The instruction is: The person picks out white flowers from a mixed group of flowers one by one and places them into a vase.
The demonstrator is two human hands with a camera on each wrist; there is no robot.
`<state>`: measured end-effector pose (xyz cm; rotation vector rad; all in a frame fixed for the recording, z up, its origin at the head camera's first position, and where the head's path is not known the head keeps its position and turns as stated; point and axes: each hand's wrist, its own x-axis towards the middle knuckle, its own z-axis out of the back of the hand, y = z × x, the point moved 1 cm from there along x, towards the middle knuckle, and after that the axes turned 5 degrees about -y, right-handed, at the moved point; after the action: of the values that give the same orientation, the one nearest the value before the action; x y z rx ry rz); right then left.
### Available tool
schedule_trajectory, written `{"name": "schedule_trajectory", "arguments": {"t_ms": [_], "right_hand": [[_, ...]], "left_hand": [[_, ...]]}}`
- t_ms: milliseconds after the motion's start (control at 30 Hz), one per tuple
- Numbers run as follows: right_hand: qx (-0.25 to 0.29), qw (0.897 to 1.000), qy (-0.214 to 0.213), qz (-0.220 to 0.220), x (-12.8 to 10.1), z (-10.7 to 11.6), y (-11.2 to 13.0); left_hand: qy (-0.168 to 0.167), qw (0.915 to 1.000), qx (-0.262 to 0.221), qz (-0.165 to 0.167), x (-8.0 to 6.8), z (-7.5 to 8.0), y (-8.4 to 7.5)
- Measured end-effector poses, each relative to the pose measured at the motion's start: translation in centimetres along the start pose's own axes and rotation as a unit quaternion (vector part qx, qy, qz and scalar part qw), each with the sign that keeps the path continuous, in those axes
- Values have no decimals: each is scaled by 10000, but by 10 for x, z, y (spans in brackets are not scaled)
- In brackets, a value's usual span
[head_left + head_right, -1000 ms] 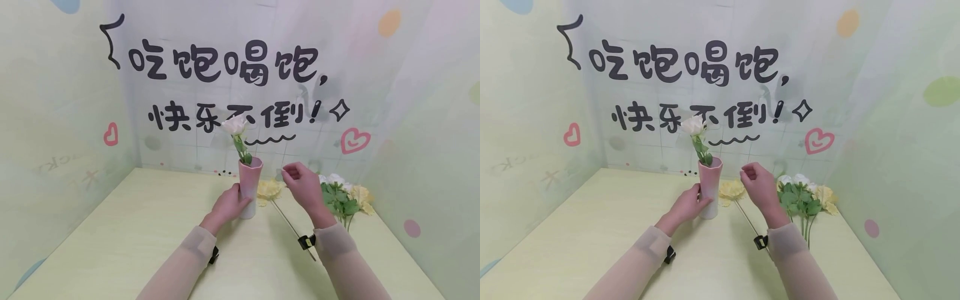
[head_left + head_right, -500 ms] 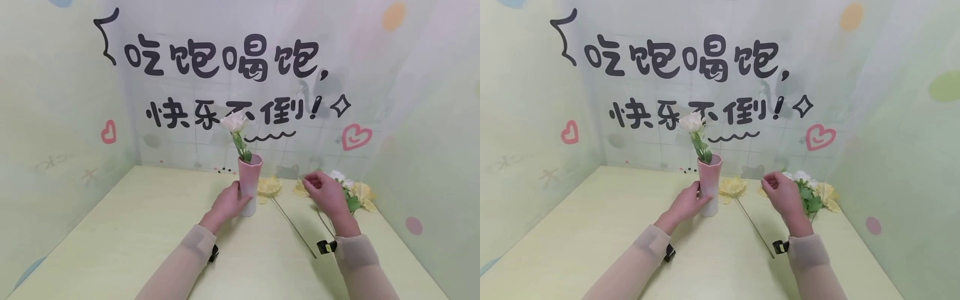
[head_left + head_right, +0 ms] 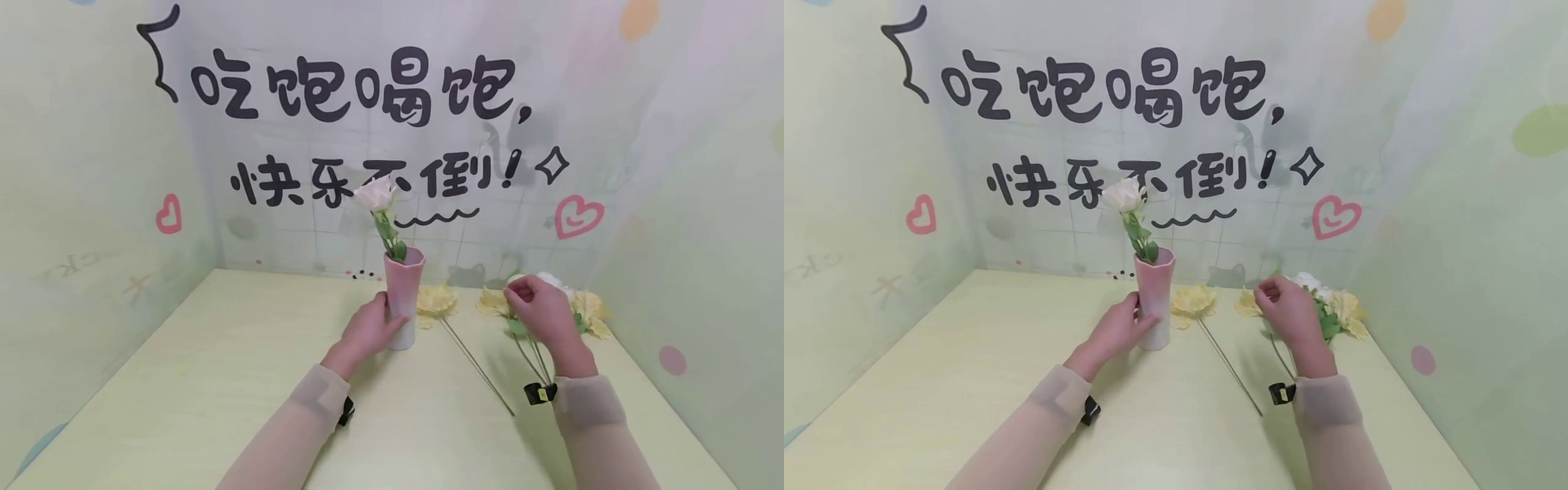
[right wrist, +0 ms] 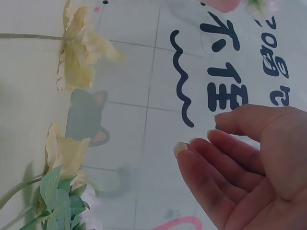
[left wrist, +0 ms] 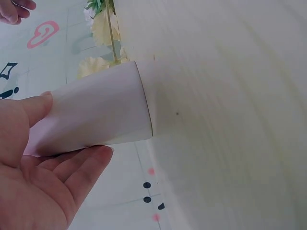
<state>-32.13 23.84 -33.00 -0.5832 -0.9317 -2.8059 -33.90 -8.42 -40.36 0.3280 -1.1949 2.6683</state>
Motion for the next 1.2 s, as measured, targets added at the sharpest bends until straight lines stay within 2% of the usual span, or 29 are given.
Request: {"name": "schedule_trajectory", "arguments": {"t_ms": [233,600,900,1200], "right_hand": [[-226,9997,79,-7,2,8,-3],[-386,9988,257,-131,2,7,-15],[-586,9966,501,-280,3,8,-26],[-796,9914,963,-381,7,-3,-49]], "left_hand": [[-15,10000,-8,4,1,1,0],[35,10000,36,38,-1,-1,2],[7,10000,5,75,-4,0,1],[3,10000,33,-13,-3,-1,0]]}}
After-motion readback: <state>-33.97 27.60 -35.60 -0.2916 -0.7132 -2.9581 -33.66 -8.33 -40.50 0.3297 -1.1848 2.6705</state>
